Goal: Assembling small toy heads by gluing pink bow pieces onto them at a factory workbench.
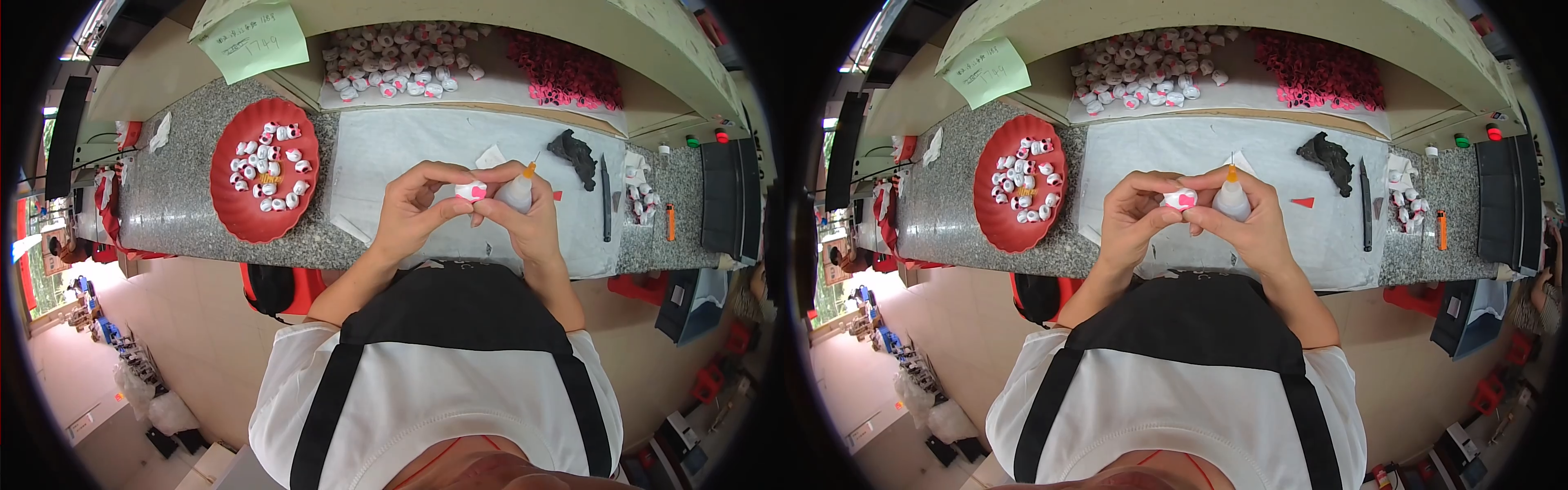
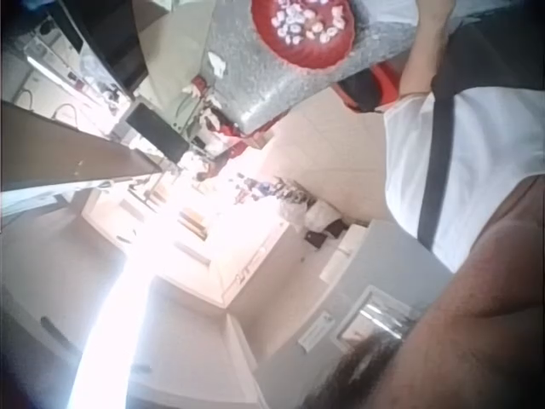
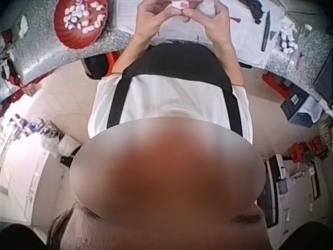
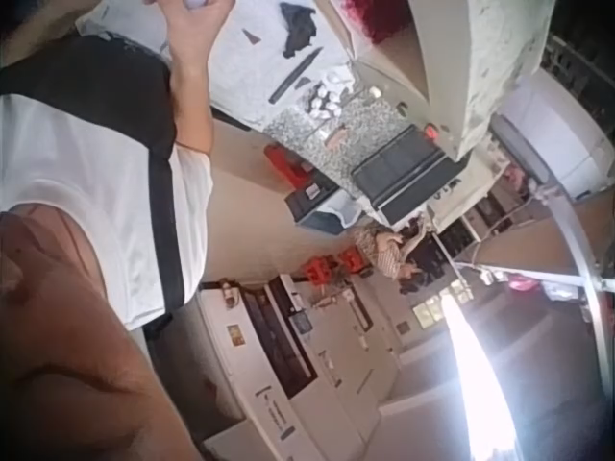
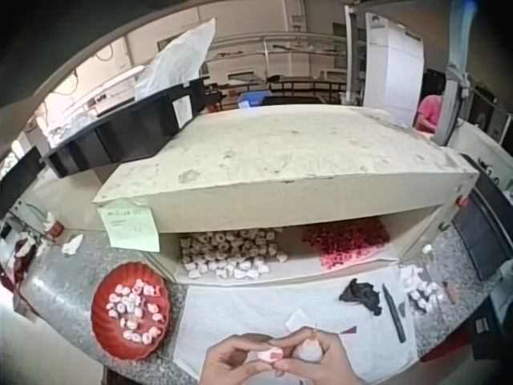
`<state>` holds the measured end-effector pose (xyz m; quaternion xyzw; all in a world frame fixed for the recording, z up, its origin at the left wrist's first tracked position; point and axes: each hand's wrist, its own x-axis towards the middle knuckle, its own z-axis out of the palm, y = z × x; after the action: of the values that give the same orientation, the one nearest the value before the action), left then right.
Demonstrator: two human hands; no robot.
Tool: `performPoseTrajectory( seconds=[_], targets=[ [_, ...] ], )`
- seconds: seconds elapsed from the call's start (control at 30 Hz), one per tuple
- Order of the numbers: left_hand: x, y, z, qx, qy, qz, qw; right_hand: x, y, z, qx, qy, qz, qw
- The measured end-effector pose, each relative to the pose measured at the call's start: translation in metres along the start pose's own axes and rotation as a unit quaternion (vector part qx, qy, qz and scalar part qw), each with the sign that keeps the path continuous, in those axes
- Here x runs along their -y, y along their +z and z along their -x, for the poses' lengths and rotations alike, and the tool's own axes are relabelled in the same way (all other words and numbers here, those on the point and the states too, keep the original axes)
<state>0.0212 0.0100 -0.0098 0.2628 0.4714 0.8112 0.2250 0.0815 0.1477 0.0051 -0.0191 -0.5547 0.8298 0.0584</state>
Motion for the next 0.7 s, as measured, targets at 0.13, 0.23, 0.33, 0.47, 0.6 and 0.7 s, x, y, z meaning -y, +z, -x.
performPoseTrajectory(
  seconds=[0.13, 0.23, 0.33, 0.47, 0.6, 0.7],
  targets=[
    [-0.0008, -0.0011, 0.0014, 0.005, -0.013, 0.015, 1.000, 0.0025, 0.0012, 0.0009, 0.004, 0.004, -0.003, 1.000],
    [-0.0031, 0.0007, -0.0002, -0.001, -0.053, 0.062, 0.997, 0.0062, 0.0048, 0.0005, -0.010, 0.011, 0.012, 1.000],
    [0.0034, -0.0034, -0.0007, -0.009, -0.056, 0.059, 0.997, 0.0078, 0.0077, 0.0006, -0.022, 0.011, 0.021, 0.999],
    [0.0059, -0.0018, -0.0004, -0.019, -0.054, 0.052, 0.997, 0.0045, 0.0062, 0.0014, -0.030, 0.005, 0.033, 0.999],
    [0.0046, -0.0015, 0.0003, -0.023, -0.063, 0.062, 0.996, 0.0045, 0.0078, 0.0014, -0.036, 0.011, 0.024, 0.999],
    [0.0043, -0.0023, 0.0001, -0.022, -0.065, 0.067, 0.995, 0.0047, 0.0082, 0.0008, -0.035, 0.009, 0.024, 0.999]
  ],
)
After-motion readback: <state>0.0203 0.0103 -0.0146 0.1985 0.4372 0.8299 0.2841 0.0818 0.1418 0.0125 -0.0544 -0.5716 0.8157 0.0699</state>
